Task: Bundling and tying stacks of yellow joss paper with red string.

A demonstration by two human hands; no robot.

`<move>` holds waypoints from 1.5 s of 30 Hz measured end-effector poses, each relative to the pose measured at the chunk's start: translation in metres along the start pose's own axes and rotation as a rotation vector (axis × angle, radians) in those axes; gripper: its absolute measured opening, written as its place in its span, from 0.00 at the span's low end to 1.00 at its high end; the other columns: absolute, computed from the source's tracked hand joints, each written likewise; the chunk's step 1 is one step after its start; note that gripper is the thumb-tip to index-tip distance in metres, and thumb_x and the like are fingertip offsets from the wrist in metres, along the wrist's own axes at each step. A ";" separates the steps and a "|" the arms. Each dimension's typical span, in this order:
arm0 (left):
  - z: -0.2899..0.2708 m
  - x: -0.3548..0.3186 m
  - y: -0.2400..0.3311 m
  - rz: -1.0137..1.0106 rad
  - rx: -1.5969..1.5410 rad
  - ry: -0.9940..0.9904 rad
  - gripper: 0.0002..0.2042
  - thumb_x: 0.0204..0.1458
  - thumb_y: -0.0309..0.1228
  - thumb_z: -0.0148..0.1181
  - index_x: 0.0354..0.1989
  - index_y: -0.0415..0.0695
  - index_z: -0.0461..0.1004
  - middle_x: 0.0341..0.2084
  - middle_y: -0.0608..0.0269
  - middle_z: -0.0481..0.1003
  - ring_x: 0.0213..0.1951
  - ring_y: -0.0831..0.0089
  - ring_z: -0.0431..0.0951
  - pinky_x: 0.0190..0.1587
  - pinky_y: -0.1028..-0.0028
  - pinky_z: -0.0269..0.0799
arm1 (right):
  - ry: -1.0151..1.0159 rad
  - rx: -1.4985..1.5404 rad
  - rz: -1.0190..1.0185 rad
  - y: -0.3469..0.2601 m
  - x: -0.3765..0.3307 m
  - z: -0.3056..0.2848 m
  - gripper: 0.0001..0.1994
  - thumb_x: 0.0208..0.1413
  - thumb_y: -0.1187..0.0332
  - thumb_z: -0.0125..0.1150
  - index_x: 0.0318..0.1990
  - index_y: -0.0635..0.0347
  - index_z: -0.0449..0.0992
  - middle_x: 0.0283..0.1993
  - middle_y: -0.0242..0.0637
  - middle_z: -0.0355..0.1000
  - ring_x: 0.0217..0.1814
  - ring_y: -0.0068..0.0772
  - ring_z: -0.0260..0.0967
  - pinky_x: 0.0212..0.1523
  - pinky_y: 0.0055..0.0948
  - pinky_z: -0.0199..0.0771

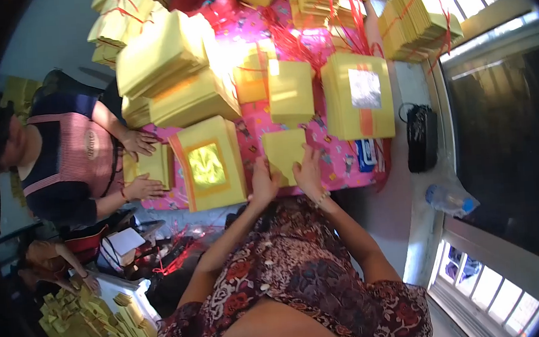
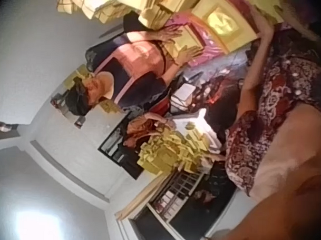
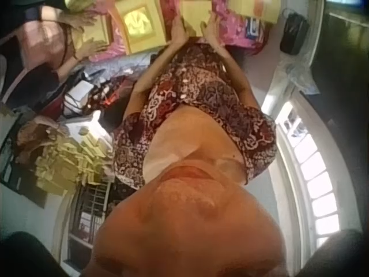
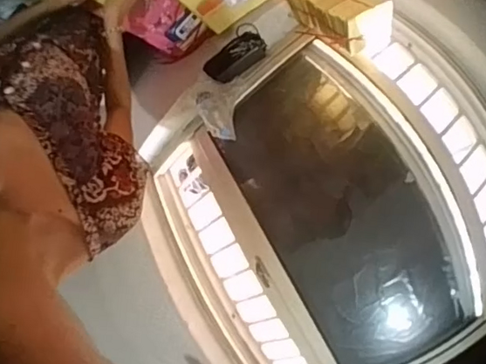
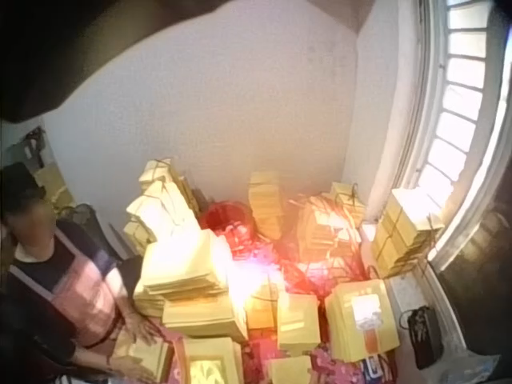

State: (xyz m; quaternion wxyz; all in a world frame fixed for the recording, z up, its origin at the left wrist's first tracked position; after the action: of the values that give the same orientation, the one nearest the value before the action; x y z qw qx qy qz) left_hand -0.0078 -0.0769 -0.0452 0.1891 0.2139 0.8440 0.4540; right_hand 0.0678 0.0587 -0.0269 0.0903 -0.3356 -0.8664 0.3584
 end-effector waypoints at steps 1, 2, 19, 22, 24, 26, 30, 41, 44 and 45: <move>0.000 -0.001 0.002 0.009 0.009 0.019 0.24 0.43 0.20 0.57 0.50 0.36 0.57 0.42 0.41 0.65 0.44 0.43 0.68 0.46 0.56 0.66 | -0.006 -0.128 -0.018 -0.001 -0.002 -0.001 0.29 0.44 0.73 0.60 0.55 0.61 0.58 0.48 0.54 0.56 0.49 0.59 0.59 0.47 0.46 0.65; 0.000 -0.001 0.003 -0.026 0.027 0.006 0.25 0.42 0.21 0.58 0.50 0.36 0.57 0.42 0.40 0.64 0.45 0.43 0.67 0.46 0.56 0.66 | 0.000 -0.117 -0.038 -0.002 -0.001 -0.001 0.29 0.44 0.73 0.60 0.55 0.61 0.58 0.48 0.54 0.56 0.49 0.59 0.59 0.47 0.46 0.65; -0.141 0.067 0.129 0.203 -0.849 0.274 0.23 0.53 0.26 0.57 0.57 0.39 0.58 0.41 0.61 0.65 0.41 0.75 0.67 0.46 0.73 0.69 | -0.394 0.633 -0.136 -0.217 0.183 -0.087 0.27 0.58 0.47 0.52 0.51 0.64 0.68 0.46 0.35 0.69 0.50 0.28 0.67 0.47 0.29 0.68; -0.185 0.101 0.130 0.010 -1.130 0.345 0.20 0.55 0.29 0.57 0.54 0.38 0.59 0.40 0.61 0.65 0.40 0.73 0.68 0.48 0.72 0.68 | -0.374 0.465 -0.176 -0.274 0.221 -0.093 0.40 0.48 0.36 0.55 0.52 0.68 0.66 0.48 0.43 0.67 0.53 0.34 0.65 0.49 0.33 0.67; -0.200 0.121 0.123 -0.090 -1.476 0.181 0.29 0.54 0.39 0.60 0.56 0.33 0.57 0.47 0.56 0.63 0.48 0.68 0.67 0.55 0.68 0.66 | -0.315 0.435 -0.186 -0.295 0.242 -0.080 0.45 0.43 0.32 0.57 0.53 0.70 0.65 0.48 0.45 0.67 0.54 0.36 0.64 0.49 0.35 0.67; -0.209 0.134 0.113 -0.149 -1.511 0.178 0.32 0.51 0.42 0.62 0.56 0.33 0.56 0.48 0.55 0.61 0.51 0.67 0.65 0.56 0.67 0.65 | -0.383 0.270 -0.096 -0.310 0.246 -0.068 0.52 0.35 0.29 0.60 0.54 0.73 0.63 0.50 0.50 0.66 0.55 0.39 0.63 0.49 0.40 0.67; -0.215 0.146 0.114 -0.268 -1.616 0.164 0.50 0.43 0.48 0.69 0.62 0.30 0.42 0.60 0.50 0.50 0.62 0.61 0.53 0.64 0.65 0.54 | -0.582 0.275 -0.103 -0.309 0.245 -0.047 0.48 0.35 0.33 0.63 0.53 0.71 0.67 0.51 0.47 0.68 0.49 0.37 0.68 0.46 0.42 0.68; -0.215 0.171 0.113 -0.507 -1.610 0.256 0.57 0.33 0.51 0.75 0.64 0.34 0.42 0.60 0.56 0.48 0.53 0.65 0.57 0.61 0.66 0.55 | -0.608 0.443 -0.041 -0.277 0.265 -0.028 0.30 0.38 0.38 0.66 0.36 0.57 0.78 0.37 0.35 0.74 0.39 0.29 0.69 0.39 0.32 0.63; -0.214 0.177 0.118 -0.515 -1.557 0.225 0.53 0.33 0.52 0.74 0.63 0.37 0.48 0.56 0.55 0.51 0.44 0.70 0.56 0.55 0.67 0.59 | -0.620 0.517 -0.004 -0.275 0.268 -0.034 0.30 0.39 0.38 0.66 0.40 0.54 0.78 0.41 0.33 0.75 0.41 0.30 0.70 0.40 0.31 0.62; -0.212 0.179 0.120 -0.520 -1.556 0.223 0.53 0.33 0.52 0.74 0.63 0.37 0.48 0.56 0.55 0.51 0.44 0.70 0.56 0.55 0.67 0.59 | -0.640 0.539 0.019 -0.274 0.269 -0.034 0.30 0.39 0.38 0.66 0.42 0.52 0.77 0.43 0.33 0.74 0.42 0.30 0.70 0.41 0.31 0.62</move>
State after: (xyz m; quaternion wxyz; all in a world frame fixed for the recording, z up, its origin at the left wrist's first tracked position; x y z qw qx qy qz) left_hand -0.2434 -0.0673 0.1431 0.2973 -0.2262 0.3250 0.8688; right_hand -0.2645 0.1094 0.1623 -0.1023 -0.1797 -0.7229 0.6593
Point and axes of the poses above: each hand's wrist, its own x-axis towards the middle knuckle, its own z-axis out of the palm, y = z × x, the point moved 4 cm from there along x, towards the middle knuckle
